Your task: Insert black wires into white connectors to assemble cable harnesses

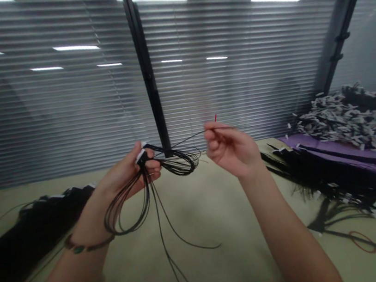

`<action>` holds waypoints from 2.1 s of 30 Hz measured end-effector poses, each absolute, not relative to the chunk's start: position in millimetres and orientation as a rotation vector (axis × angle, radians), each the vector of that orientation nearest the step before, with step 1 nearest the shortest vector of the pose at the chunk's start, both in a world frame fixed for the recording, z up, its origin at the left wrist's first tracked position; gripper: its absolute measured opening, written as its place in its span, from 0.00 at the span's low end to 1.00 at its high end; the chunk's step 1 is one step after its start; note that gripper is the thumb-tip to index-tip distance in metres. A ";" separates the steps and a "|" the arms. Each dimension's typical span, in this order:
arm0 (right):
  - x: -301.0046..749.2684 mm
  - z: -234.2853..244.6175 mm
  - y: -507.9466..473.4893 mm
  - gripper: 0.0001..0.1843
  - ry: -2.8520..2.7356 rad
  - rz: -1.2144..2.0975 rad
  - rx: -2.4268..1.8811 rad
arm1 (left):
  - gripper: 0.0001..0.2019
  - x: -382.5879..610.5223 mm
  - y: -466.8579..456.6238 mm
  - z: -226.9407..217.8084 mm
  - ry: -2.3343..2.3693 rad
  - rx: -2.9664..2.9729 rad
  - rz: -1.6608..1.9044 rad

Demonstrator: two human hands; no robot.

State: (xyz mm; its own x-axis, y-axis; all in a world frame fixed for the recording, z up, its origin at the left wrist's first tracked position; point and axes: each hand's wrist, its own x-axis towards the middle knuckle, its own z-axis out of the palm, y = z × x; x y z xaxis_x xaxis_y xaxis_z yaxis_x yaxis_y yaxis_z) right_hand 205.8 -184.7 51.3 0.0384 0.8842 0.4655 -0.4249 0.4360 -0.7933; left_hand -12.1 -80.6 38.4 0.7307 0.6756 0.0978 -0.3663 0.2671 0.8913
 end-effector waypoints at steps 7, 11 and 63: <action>223.9 60.9 -192.0 0.16 -1.112 0.667 -0.588 | 0.17 -12.2 -85.2 37.9 0.246 1.032 0.528; 223.8 65.6 -197.4 0.19 -1.121 0.500 -0.705 | 0.18 -12.0 -87.5 39.8 0.282 0.981 0.482; 147.0 19.6 -167.0 0.12 -1.766 0.246 -1.117 | 0.28 -3.2 -89.4 34.3 0.512 1.449 0.731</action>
